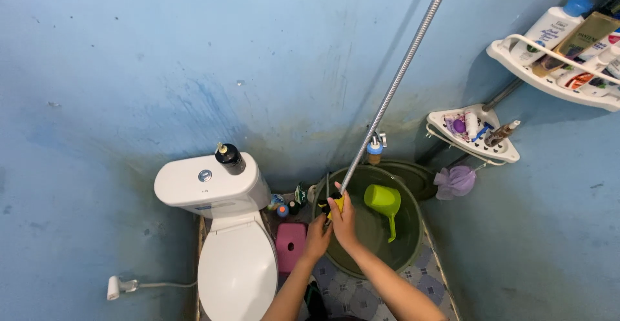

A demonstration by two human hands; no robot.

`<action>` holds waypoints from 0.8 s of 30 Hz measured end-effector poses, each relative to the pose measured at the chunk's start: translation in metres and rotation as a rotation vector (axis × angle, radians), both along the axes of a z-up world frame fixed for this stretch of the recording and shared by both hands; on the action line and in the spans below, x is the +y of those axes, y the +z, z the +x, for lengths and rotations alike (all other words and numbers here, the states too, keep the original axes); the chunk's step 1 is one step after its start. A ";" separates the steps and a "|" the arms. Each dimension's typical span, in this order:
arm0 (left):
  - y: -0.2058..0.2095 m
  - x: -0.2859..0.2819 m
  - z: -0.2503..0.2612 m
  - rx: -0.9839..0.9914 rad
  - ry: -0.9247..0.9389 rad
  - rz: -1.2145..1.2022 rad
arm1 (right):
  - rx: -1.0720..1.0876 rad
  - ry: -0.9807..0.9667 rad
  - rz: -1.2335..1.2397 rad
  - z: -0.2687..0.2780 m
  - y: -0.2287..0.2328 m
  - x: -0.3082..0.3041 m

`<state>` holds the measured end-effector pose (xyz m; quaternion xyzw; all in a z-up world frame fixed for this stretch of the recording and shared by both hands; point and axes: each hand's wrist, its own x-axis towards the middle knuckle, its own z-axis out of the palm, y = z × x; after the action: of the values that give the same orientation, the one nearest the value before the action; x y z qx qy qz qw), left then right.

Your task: Cleaning a shower hose and shower head using a yellow sponge in a bathroom.

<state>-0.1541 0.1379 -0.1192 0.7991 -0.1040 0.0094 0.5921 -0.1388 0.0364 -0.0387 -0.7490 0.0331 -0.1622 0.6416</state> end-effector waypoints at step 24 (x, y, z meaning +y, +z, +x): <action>0.020 0.009 -0.146 -0.039 0.089 0.087 | 0.001 0.063 0.117 -0.141 0.021 0.009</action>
<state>-0.2999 0.1466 -0.0992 0.8275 -0.0802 0.0468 0.5538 -0.2795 0.0456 -0.0182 -0.7108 0.0193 -0.1391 0.6892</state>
